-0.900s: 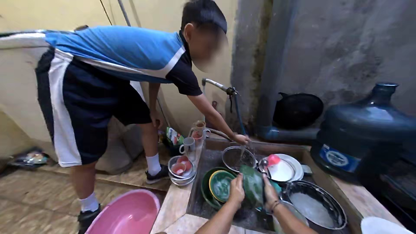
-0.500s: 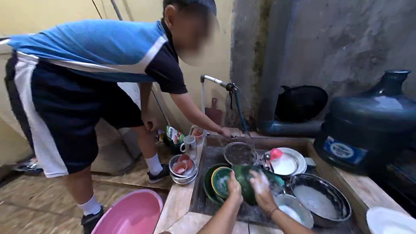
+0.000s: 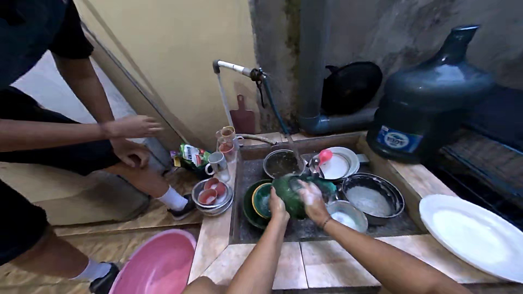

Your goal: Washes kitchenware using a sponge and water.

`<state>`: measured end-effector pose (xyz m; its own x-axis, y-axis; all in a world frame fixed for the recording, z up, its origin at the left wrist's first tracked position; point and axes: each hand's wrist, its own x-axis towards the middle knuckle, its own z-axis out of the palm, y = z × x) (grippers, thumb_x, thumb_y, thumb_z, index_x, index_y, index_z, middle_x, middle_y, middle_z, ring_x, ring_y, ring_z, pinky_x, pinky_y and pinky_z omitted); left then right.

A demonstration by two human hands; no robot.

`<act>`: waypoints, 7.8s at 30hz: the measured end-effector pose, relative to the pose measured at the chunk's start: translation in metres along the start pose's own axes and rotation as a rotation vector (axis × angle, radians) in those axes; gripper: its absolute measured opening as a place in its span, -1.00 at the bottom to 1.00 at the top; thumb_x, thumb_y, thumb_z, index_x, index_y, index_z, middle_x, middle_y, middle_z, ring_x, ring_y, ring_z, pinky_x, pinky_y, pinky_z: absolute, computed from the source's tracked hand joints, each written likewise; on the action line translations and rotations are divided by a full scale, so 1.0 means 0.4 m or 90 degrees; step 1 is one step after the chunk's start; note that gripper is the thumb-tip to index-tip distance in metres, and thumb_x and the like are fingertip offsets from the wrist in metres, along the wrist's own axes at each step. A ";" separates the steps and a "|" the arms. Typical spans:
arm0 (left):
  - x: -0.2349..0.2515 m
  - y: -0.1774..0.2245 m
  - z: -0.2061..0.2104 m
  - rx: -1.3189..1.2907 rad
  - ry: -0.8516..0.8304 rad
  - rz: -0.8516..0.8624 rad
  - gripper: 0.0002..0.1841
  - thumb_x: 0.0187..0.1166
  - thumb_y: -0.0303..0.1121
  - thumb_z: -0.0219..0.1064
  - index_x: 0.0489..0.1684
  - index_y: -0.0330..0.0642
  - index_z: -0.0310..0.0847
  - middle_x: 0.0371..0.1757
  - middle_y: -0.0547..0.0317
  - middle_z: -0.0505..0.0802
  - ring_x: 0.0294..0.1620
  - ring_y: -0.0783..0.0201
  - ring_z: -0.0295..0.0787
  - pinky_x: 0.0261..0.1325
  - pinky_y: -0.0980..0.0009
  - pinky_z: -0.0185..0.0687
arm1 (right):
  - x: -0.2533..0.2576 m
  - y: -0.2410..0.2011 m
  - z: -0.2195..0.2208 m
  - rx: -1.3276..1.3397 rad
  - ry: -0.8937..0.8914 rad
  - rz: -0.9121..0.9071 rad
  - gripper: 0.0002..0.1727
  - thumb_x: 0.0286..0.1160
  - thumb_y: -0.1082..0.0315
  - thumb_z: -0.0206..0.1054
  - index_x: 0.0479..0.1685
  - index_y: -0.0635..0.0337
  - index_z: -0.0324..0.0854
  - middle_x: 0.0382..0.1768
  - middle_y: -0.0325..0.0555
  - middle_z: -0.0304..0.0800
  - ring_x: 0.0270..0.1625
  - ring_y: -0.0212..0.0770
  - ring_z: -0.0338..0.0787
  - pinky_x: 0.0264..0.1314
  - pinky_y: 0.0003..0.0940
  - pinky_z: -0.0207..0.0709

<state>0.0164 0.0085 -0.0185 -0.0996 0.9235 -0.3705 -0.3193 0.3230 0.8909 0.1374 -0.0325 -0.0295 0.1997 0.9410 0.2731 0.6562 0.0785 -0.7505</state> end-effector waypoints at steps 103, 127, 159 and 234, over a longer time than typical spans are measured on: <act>0.033 0.004 -0.008 0.295 -0.255 0.018 -0.29 0.71 -0.24 0.30 0.87 0.20 0.07 0.72 -0.40 0.35 0.62 -0.31 0.42 0.44 -0.30 0.49 | 0.082 0.041 -0.128 -0.371 -0.235 -0.009 -0.51 0.62 0.12 0.32 0.40 0.23 0.59 0.44 0.31 0.60 0.55 0.35 0.55 0.53 0.29 0.45; -0.003 -0.003 -0.012 0.332 -0.263 0.086 -0.41 0.88 -0.07 0.04 0.87 0.03 0.10 0.74 -0.37 0.35 0.72 -0.24 0.33 0.65 -0.23 0.31 | 0.050 0.067 -0.074 -0.333 -0.352 -0.003 -0.56 0.59 0.35 0.27 0.41 0.34 0.59 0.37 0.34 0.67 0.54 0.38 0.54 0.59 0.36 0.36; -0.015 0.126 -0.039 0.415 -0.178 0.410 -0.53 0.83 -0.20 0.09 -0.40 -0.42 0.68 -0.44 0.01 0.73 -0.29 0.19 0.71 -0.05 0.17 0.64 | 0.077 -0.039 -0.120 0.262 0.120 0.163 -0.47 0.82 0.16 0.07 0.51 0.43 0.47 0.52 0.30 0.55 0.61 0.02 0.53 0.71 -0.10 0.35; -0.083 0.137 0.001 0.112 -0.185 0.274 -0.47 0.93 -0.17 -0.12 -0.06 -0.50 0.66 -0.18 -0.07 0.79 -0.06 0.29 0.76 0.16 0.25 0.70 | 0.047 -0.044 -0.106 0.770 0.138 0.347 -0.32 0.87 -0.18 -0.47 0.47 0.01 0.40 0.09 -0.08 0.75 0.09 -0.16 0.77 0.06 -0.05 0.71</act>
<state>0.0024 -0.0045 0.0427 0.0859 0.9910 0.1023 -0.1428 -0.0893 0.9857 0.1605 -0.0302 0.0143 0.4118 0.8832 -0.2243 -0.5713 0.0585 -0.8186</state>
